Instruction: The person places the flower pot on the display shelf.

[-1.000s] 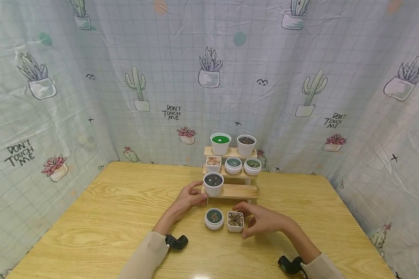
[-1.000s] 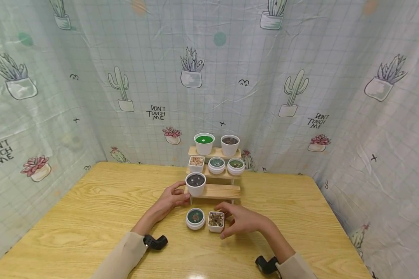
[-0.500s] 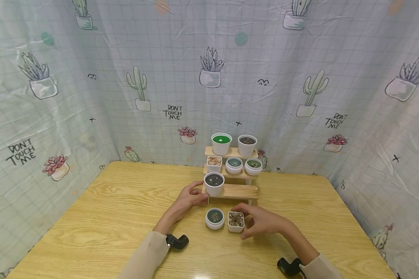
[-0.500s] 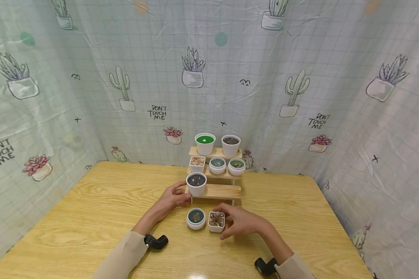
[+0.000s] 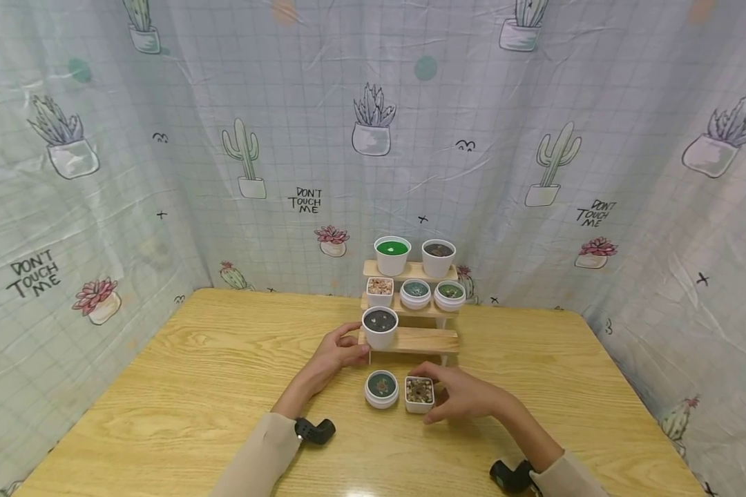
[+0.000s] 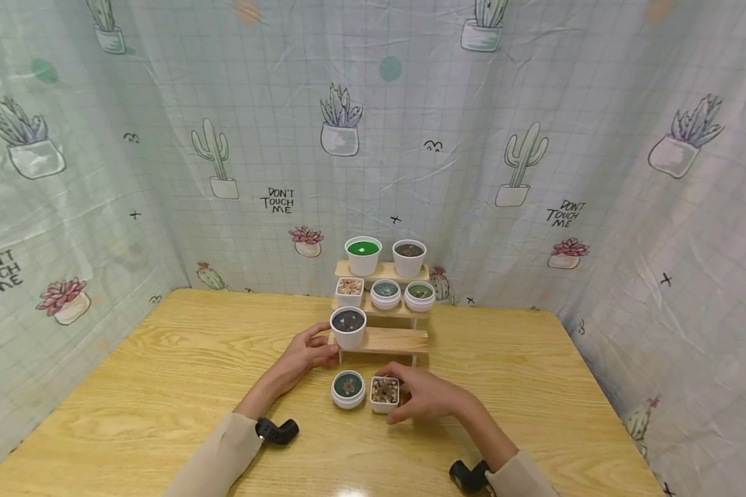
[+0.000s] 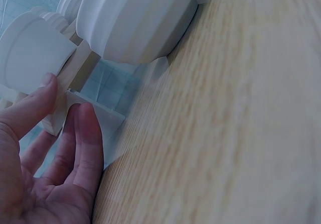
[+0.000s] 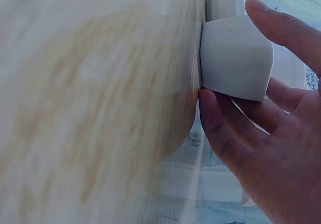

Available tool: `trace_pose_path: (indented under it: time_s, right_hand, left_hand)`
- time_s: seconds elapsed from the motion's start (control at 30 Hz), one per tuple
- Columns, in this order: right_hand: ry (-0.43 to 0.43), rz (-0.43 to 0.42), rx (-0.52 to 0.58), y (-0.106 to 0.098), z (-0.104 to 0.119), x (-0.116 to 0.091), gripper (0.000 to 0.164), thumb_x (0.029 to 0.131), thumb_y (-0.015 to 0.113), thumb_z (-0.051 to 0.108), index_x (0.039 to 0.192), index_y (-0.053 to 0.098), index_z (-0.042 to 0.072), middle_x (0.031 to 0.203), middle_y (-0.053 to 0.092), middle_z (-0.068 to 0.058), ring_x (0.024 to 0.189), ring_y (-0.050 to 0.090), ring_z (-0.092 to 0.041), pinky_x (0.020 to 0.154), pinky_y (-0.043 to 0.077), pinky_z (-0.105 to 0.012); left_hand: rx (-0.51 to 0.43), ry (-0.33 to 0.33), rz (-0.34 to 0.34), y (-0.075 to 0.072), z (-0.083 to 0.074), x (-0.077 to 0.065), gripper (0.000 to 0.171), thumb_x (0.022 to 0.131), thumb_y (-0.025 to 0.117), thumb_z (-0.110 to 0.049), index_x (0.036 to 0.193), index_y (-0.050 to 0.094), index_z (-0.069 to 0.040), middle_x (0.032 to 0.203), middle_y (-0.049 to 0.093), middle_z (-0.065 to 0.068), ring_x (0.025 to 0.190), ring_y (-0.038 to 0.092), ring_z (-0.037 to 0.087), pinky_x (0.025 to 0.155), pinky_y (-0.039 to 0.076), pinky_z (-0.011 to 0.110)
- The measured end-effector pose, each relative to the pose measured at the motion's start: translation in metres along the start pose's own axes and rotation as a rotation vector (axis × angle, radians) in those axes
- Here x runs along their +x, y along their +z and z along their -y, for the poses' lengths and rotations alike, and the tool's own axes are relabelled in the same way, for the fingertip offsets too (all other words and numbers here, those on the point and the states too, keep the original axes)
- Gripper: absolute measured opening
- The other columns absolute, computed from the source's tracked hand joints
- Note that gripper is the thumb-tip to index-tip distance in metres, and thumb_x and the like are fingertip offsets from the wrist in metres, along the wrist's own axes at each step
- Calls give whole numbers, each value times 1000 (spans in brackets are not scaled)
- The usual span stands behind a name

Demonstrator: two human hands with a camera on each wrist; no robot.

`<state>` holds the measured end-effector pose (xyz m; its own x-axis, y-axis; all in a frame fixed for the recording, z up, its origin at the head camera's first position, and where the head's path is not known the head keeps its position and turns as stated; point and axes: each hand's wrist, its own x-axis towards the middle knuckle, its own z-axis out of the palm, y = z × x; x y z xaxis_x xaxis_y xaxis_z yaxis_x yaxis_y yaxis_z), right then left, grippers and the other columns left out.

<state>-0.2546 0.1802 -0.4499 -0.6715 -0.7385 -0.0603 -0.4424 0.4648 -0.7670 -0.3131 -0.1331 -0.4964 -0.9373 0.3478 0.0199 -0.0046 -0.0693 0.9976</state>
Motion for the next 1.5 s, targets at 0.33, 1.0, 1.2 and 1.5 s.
trace_pose_path:
  time_s: [0.33, 1.0, 1.2, 1.5]
  right_hand:
    - [22, -6, -6, 3, 0, 2, 69, 87, 84, 24, 145, 49, 8, 146, 54, -16, 127, 56, -29, 97, 56, -38]
    - [25, -40, -11, 6, 7, 5, 57, 88, 82, 21, 137, 54, 10, 133, 61, -11, 109, 60, -18, 84, 56, -28]
    - [25, -53, -4, 8, 7, 5, 57, 87, 83, 18, 135, 54, 10, 137, 60, -13, 112, 60, -20, 84, 56, -27]
    - [19, -73, -17, 10, 2, 6, 57, 86, 84, 20, 134, 54, 10, 138, 61, -13, 118, 59, -20, 87, 56, -25]
  left_hand:
    - [-1, -5, 1, 0, 0, -1, 70, 96, 71, -7, 156, 36, -1, 96, 69, 3, 87, 73, 18, 86, 63, 33]
    - [-5, 2, 3, 0, -4, -1, 70, 97, 71, -8, 156, 36, -1, 94, 69, 2, 86, 73, 16, 85, 63, 32]
    - [-17, 0, 3, 1, -3, -2, 70, 96, 71, -7, 156, 36, -1, 94, 69, 1, 85, 73, 16, 84, 63, 32]
    - [-8, 5, 8, 0, -2, -2, 70, 97, 71, -8, 156, 36, -2, 94, 68, 1, 86, 73, 16, 85, 63, 32]
